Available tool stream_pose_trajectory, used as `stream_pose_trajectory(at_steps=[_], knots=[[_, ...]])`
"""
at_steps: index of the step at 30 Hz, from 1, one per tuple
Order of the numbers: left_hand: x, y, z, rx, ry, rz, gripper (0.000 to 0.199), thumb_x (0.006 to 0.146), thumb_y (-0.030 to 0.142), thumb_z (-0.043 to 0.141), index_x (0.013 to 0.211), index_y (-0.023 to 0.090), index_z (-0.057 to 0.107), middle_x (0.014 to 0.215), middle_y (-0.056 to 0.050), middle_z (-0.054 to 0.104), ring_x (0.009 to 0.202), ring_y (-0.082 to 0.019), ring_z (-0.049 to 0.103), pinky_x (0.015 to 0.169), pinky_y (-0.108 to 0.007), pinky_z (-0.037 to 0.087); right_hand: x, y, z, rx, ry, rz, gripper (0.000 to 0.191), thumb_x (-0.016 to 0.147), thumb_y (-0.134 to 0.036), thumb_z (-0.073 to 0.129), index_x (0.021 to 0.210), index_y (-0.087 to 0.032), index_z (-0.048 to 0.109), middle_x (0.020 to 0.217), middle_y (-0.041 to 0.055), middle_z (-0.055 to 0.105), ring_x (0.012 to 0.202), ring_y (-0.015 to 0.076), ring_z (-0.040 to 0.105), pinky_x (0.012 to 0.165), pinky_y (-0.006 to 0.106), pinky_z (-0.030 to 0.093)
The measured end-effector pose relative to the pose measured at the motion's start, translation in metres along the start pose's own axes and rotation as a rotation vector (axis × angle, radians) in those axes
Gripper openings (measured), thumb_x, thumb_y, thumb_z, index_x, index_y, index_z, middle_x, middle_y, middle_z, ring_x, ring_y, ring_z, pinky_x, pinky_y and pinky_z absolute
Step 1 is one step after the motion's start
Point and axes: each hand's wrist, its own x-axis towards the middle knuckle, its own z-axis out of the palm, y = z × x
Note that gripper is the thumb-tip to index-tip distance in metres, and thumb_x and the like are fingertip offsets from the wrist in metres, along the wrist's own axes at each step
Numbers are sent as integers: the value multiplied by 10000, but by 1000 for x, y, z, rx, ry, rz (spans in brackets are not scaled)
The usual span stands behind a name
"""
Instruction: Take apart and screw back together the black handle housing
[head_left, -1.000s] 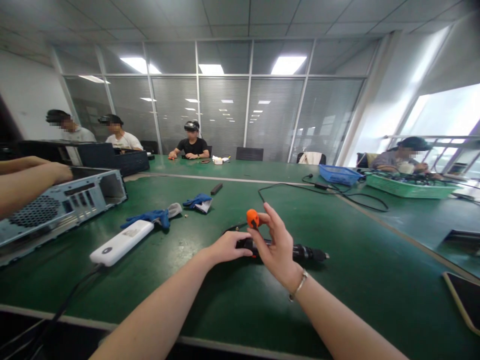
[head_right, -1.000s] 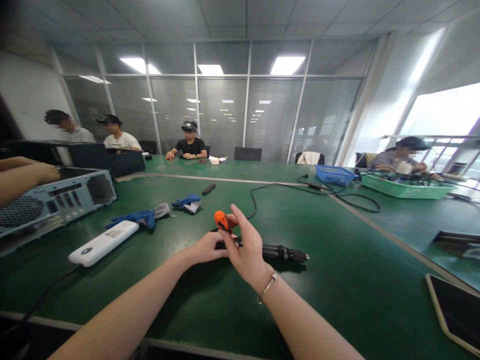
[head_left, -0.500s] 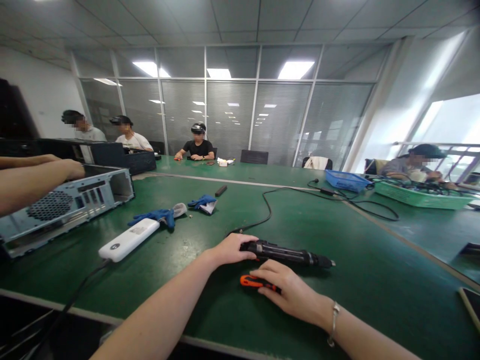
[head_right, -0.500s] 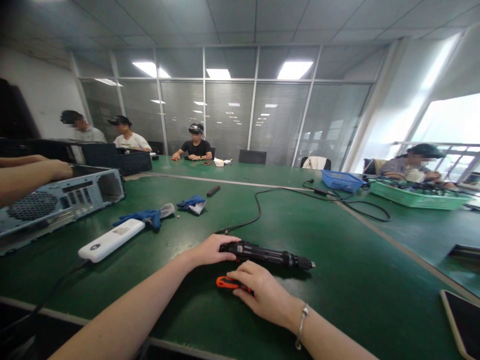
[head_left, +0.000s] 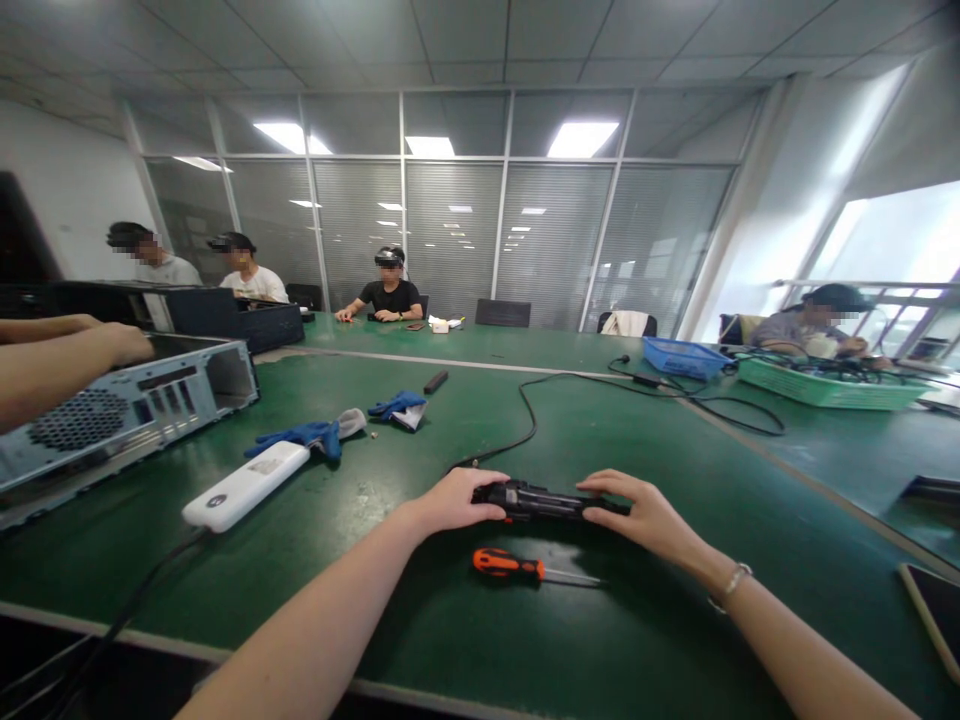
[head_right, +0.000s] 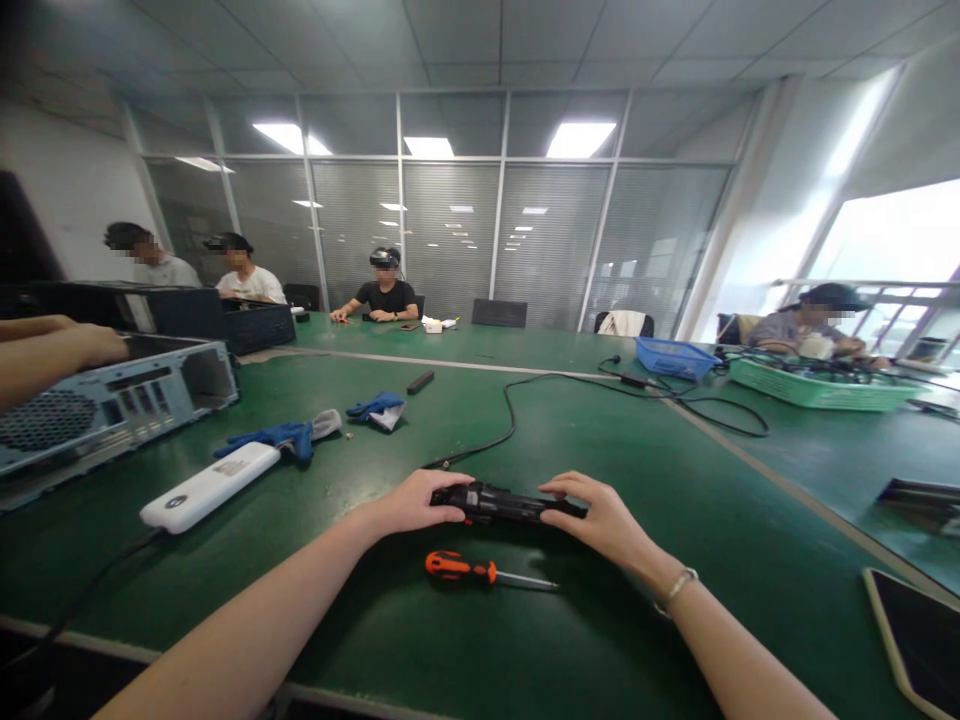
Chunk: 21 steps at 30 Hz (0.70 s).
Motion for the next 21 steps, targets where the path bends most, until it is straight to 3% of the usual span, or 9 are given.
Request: stream_pose_trajectory(at_steps=[6,12,15,18,21], knots=[[-1,1,0,33,1,5,506,787,315,707,1263,188,594,1204,-83,665,1100,-241,620,962,-330,451,-6,2,-6,5,-131,-8,407,807,-438,643,1152,-224,681,1107,89,683,981,249,647,899,386,505],[-1,-2,0,78,158,59,494,796,287,704,1265,191,584,1274,-91,620,1194,-234,558,1062,-375,392,-8,6,1,-51,-73,15,421,870,-470,550,1198,-226,650,1139,81,676,993,235,645,891,365,499],[-1,-2,-3,88,280,61,479,818,304,686,1272,198,576,1312,-93,590,1242,-228,520,1089,-384,375,-6,28,0,-123,-15,80,439,871,-509,520,1176,-229,664,1132,72,686,993,231,647,902,345,492],[-2,-3,-5,93,354,61,420,852,317,651,1250,194,594,1303,-96,593,1217,-221,539,1076,-379,395,-6,62,-11,-259,66,288,457,833,-571,525,1147,-278,680,1125,29,700,1012,222,647,905,306,489],[-3,-5,-4,110,337,62,363,852,293,649,1200,190,631,1267,-98,614,1175,-220,569,1048,-372,426,-13,100,-33,-369,164,495,543,809,-614,493,1148,-237,688,1136,94,696,1031,309,641,847,393,513]])
